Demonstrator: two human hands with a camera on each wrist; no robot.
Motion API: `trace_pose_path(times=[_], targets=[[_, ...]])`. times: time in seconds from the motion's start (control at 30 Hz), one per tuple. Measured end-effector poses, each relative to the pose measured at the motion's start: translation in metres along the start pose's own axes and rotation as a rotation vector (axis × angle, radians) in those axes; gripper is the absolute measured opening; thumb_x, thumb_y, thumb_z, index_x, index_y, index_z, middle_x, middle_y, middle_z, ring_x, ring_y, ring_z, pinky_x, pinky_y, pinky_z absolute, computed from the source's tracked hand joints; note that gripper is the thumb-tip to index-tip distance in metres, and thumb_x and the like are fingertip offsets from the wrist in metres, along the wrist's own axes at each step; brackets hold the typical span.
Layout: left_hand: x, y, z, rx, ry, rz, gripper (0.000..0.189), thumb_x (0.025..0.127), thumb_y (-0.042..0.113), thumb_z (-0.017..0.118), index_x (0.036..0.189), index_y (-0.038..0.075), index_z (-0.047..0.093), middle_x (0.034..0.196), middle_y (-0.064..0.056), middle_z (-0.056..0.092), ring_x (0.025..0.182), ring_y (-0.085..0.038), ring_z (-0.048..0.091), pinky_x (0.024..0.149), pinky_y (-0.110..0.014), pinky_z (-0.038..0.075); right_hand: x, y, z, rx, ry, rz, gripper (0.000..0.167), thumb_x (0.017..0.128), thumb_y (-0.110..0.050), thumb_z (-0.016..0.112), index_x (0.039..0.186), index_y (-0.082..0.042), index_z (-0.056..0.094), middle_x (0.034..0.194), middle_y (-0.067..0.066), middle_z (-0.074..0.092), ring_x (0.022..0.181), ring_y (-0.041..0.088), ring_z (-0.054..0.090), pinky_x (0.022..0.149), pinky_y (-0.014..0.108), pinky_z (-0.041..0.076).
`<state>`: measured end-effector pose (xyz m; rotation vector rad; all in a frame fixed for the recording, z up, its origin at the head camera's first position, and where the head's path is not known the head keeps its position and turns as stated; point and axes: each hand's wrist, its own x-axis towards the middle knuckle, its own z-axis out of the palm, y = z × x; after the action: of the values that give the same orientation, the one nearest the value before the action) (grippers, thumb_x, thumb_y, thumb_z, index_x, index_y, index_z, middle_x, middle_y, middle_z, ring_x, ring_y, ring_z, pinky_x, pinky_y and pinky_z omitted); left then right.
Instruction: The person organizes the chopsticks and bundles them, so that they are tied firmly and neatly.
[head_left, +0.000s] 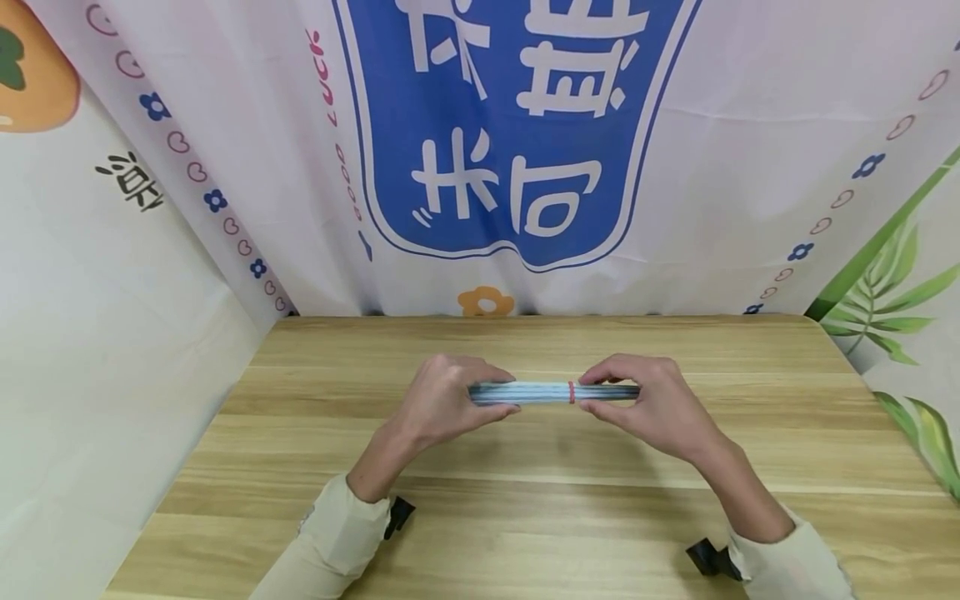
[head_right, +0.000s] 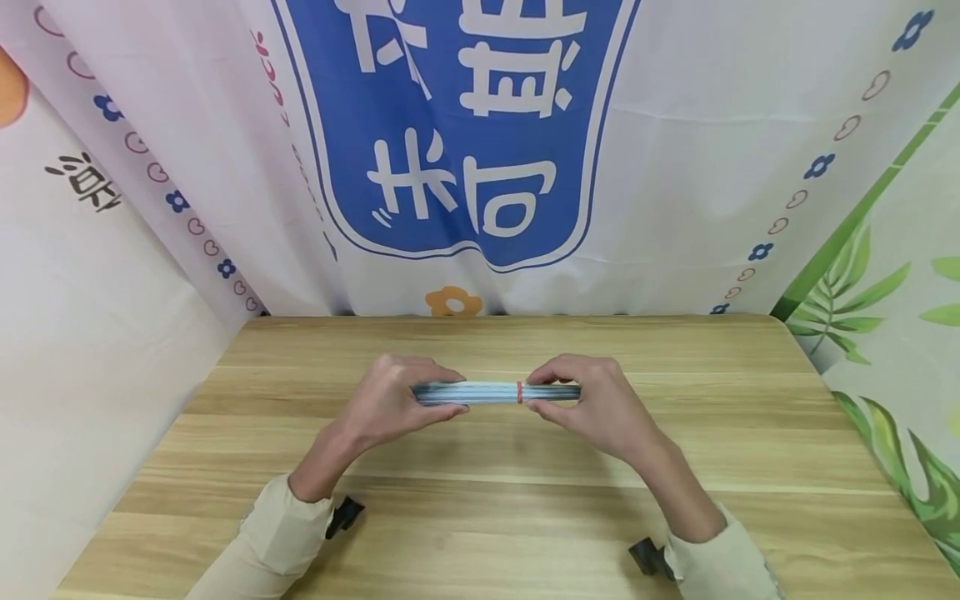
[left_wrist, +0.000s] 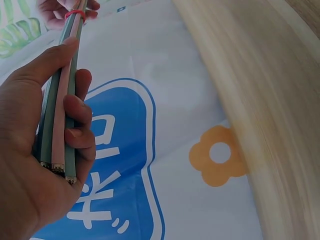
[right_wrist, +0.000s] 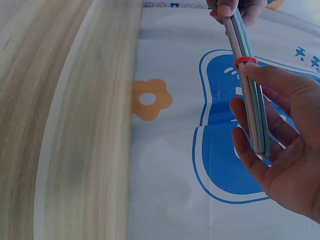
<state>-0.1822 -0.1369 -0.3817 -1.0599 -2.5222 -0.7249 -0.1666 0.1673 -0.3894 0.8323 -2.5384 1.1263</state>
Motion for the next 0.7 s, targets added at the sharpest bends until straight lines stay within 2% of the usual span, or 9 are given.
trace_pose_path(times=[0.13,0.47,0.63,0.7], targets=[[0.000,0.001,0.000,-0.006,-0.011,-0.007,0.032,0.081,0.030,0.096,0.105,0.011,0.086,0.097,-0.001,0.085,0.077,-0.009,0.077,0.068,-0.017,0.056,0.000,0.000,0.002,0.010,-0.015,-0.064,0.022,0.086,-0.008,0.091,0.101,-0.021,0.082,0.097,-0.009,0.080,0.084,0.005,0.074,0.074,0.026,0.062],[0.000,0.005,0.000,-0.002,0.015,0.029,0.032,0.081,0.031,0.096,0.105,0.011,0.086,0.096,-0.001,0.085,0.072,-0.007,0.074,0.063,-0.014,0.049,0.000,-0.002,0.012,0.079,0.022,-0.066,0.022,0.084,-0.009,0.092,0.103,-0.017,0.084,0.095,-0.004,0.083,0.077,0.003,0.073,0.066,0.024,0.060],[0.001,0.008,0.002,0.000,0.013,0.048,0.031,0.083,0.030,0.095,0.105,0.010,0.086,0.096,-0.001,0.084,0.073,-0.007,0.075,0.063,-0.013,0.049,0.002,-0.004,0.019,0.024,0.074,-0.118,0.023,0.082,-0.014,0.094,0.103,-0.016,0.086,0.094,-0.001,0.084,0.066,-0.001,0.064,0.056,0.016,0.050],[0.001,0.008,0.003,0.004,0.010,0.053,0.030,0.084,0.030,0.094,0.105,0.010,0.086,0.095,-0.001,0.084,0.074,-0.007,0.075,0.063,-0.012,0.048,0.003,-0.005,0.021,-0.023,0.087,-0.135,0.023,0.082,-0.019,0.095,0.103,-0.016,0.087,0.095,0.000,0.085,0.066,-0.001,0.066,0.056,0.016,0.048]])
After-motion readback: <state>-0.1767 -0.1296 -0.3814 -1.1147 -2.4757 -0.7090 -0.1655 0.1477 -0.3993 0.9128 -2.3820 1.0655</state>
